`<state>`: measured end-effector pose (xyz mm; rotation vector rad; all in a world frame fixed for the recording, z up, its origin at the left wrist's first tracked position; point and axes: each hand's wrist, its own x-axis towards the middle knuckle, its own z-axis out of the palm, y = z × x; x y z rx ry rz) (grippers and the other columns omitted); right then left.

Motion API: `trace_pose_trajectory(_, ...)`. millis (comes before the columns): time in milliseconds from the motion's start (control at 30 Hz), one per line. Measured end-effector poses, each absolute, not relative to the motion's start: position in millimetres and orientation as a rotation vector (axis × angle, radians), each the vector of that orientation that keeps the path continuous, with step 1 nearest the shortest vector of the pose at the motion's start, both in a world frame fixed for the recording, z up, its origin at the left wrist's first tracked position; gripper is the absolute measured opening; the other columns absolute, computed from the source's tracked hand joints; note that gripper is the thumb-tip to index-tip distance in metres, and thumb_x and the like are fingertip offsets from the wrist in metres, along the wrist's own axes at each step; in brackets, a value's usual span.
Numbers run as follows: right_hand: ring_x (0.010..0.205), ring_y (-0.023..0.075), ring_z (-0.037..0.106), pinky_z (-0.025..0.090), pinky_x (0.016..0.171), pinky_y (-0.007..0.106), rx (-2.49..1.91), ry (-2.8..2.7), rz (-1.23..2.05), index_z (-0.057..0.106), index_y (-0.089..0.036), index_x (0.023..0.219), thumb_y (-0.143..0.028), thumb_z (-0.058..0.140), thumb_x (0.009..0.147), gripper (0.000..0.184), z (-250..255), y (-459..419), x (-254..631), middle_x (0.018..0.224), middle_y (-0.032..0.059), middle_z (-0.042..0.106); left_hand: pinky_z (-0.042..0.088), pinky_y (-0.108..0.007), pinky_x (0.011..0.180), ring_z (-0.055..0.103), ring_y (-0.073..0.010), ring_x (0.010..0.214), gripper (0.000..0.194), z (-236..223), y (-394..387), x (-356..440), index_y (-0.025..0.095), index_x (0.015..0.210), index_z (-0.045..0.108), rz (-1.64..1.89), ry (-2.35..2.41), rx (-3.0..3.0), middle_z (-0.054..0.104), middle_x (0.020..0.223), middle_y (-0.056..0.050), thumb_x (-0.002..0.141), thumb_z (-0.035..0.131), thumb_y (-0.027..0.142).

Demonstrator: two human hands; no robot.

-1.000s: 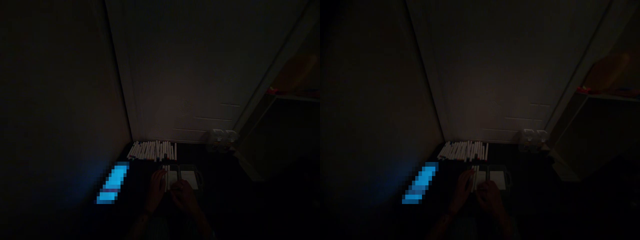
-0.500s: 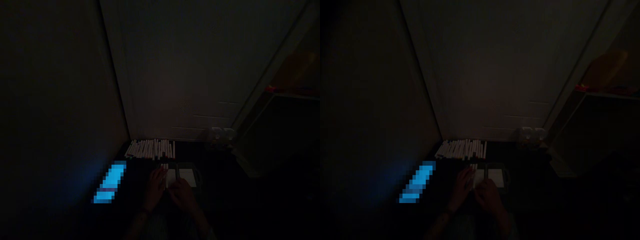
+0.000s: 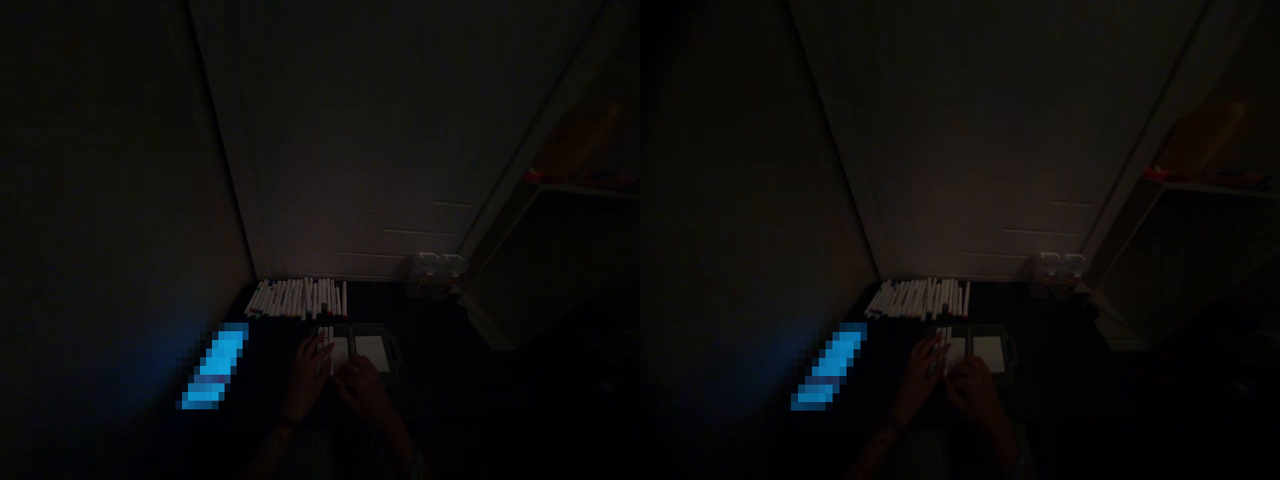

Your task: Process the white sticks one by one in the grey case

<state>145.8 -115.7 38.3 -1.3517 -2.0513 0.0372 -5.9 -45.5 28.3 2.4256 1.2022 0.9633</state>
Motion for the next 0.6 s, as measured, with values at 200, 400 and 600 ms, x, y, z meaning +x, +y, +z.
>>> trace_pose_trajectory(200, 0.081, 0.0146, 0.05, 0.036, 0.074, 0.031, -1.375, -2.063, 0.011, 0.066, -0.024, 0.076, -0.02, 0.049, 0.083, 0.019, 42.5, -117.0, 145.6, 0.077, 0.0006, 0.064, 0.035, -0.047, 0.098, 0.032, -0.0224, 0.121, 0.034, 28.9, -44.5, -6.7, 0.033, 0.112, 0.054, 0.962, 1.185, 2.42, 0.044, 0.129, 0.002, 0.079, 0.05, 0.026)
trace_pose_trajectory(400, 0.081, 0.0146, 0.05, 0.036, 0.074, 0.03, -1.383, -2.08, -0.015, 0.066, -0.024, 0.074, -0.021, 0.052, 0.081, 0.016, 38.1, -115.5, 146.4, 0.077, 0.0002, 0.063, 0.035, -0.047, 0.098, 0.032, -0.0226, 0.121, 0.036, 28.6, -44.3, -6.4, 0.033, 0.111, 0.055, 0.977, 1.191, 2.428, 0.044, 0.129, 0.002, 0.078, 0.05, 0.022)
trace_pose_trajectory(600, 0.082, 0.0149, 0.05, 0.036, 0.075, 0.031, -1.367, -2.041, 0.01, 0.066, -0.023, 0.077, -0.022, 0.05, 0.082, 0.016, 35.7, -115.1, 146.4, 0.078, 0.0007, 0.063, 0.035, -0.046, 0.098, 0.033, -0.0222, 0.12, 0.034, 31.3, -45.2, -6.3, 0.033, 0.111, 0.055, 0.965, 1.197, 2.434, 0.044, 0.129, 0.002, 0.079, 0.049, 0.024)
